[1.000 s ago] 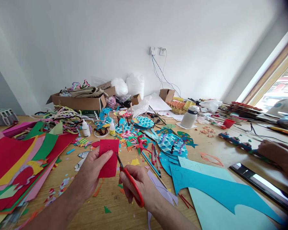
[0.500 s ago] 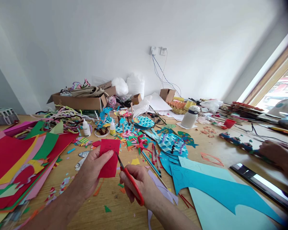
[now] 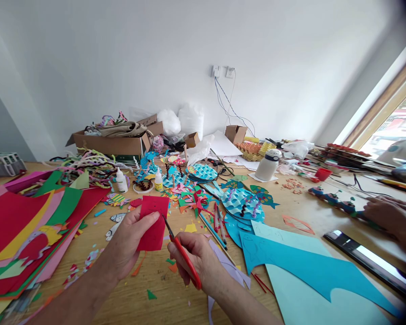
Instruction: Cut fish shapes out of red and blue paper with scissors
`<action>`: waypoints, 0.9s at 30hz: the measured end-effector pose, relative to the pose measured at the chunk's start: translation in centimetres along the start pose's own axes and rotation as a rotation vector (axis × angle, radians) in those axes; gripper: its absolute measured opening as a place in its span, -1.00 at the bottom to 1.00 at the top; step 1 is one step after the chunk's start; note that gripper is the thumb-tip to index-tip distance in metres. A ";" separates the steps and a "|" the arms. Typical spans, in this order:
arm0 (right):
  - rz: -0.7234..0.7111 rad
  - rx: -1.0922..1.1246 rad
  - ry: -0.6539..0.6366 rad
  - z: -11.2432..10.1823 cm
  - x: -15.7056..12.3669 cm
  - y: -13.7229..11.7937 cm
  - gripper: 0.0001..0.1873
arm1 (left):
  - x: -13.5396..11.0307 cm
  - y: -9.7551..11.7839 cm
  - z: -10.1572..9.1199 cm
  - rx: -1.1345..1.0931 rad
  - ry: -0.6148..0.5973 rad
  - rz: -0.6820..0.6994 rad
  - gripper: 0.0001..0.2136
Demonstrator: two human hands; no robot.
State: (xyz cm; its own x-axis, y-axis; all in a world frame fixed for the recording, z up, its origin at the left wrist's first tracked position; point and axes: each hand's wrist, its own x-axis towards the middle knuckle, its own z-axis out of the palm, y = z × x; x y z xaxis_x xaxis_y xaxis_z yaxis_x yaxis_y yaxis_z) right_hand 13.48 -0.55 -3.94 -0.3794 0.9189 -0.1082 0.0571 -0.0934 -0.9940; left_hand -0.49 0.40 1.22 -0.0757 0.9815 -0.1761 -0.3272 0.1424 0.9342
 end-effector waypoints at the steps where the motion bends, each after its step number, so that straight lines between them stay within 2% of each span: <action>1: -0.002 -0.001 -0.001 0.0 0.0 0.1 -0.56 | 0.0 0.0 0.0 -0.003 -0.003 -0.002 -0.81; 27: -0.026 0.008 -0.027 -0.1 -0.2 -0.3 -0.52 | -0.7 -0.6 0.4 -0.031 -0.090 -0.033 -0.87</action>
State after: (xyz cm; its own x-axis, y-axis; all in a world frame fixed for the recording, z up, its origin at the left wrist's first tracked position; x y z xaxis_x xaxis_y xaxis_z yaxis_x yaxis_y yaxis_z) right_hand 13.59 -0.64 -3.65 -0.4054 0.9104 -0.0826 0.0396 -0.0727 -0.9966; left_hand 0.14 -0.27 0.94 0.0202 0.9841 -0.1763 -0.3573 0.1718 0.9181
